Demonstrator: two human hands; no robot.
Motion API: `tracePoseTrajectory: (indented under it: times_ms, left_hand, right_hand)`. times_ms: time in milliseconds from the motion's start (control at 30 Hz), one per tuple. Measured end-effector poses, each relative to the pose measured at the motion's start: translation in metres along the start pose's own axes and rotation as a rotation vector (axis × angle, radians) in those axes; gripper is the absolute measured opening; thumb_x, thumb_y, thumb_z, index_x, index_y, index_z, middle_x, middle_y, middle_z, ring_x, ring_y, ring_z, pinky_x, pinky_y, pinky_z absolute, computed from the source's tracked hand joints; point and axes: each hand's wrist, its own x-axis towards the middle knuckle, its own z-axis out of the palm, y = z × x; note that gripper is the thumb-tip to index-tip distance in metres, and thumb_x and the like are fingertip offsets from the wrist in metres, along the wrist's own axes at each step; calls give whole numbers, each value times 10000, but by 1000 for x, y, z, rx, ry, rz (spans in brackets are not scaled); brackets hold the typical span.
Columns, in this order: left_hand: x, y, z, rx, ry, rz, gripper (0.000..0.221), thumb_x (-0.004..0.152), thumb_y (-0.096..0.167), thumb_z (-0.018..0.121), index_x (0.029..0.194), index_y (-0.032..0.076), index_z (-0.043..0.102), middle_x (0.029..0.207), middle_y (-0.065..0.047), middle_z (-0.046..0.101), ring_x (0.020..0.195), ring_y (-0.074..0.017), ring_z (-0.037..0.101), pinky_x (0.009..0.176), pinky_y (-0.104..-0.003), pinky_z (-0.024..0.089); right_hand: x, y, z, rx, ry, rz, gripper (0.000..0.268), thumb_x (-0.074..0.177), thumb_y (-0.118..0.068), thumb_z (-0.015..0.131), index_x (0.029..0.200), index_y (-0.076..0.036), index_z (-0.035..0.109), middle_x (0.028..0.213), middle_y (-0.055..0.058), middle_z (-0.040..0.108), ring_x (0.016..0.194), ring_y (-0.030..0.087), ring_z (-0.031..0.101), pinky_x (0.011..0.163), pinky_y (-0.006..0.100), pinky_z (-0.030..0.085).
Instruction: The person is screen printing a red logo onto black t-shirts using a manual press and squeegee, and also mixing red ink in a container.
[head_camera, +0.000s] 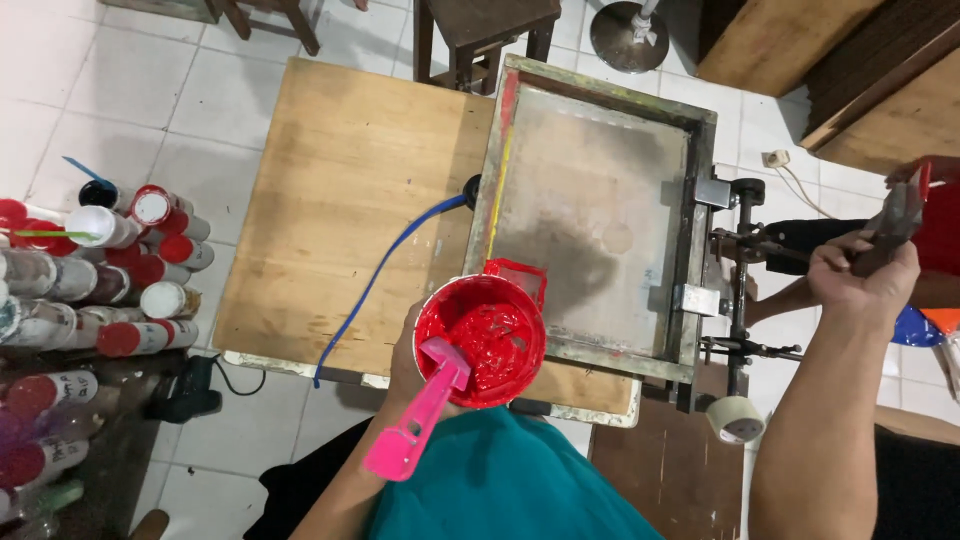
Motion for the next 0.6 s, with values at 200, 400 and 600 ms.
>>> tracePoseTrajectory:
  times_ms: [200,400,600]
  left_hand:
    - [-2,-23,4,-375,255,-492,459,948,360,479,1363,179,558,1400,-167,578,1325,-448,528,968,-646,498]
    - [-20,-41,-5,503,-173,516,1222,485,192,1001,1499,84,326,1454,-180,511,1366,-357,533,1070,-500,574]
    - [-22,7,36,301,-191,333,850,643,150,901,1384,53,497,1336,-172,610,1267,-346,600,1003,-467,605]
  right_hand:
    - [24,-8,-5,45,27,85,228,925,-325,653,915,-98,655,761,-43,616,566,53,525,519,192,247]
    - [37,-11,-5,27,-63,130,280,937,-363,613,981,-87,638,784,-25,610,585,54,527,520,187,249]
    - [14,1,21,-115,-79,-4,218,969,-263,544,899,-83,645,701,-16,551,520,51,441,462,169,230]
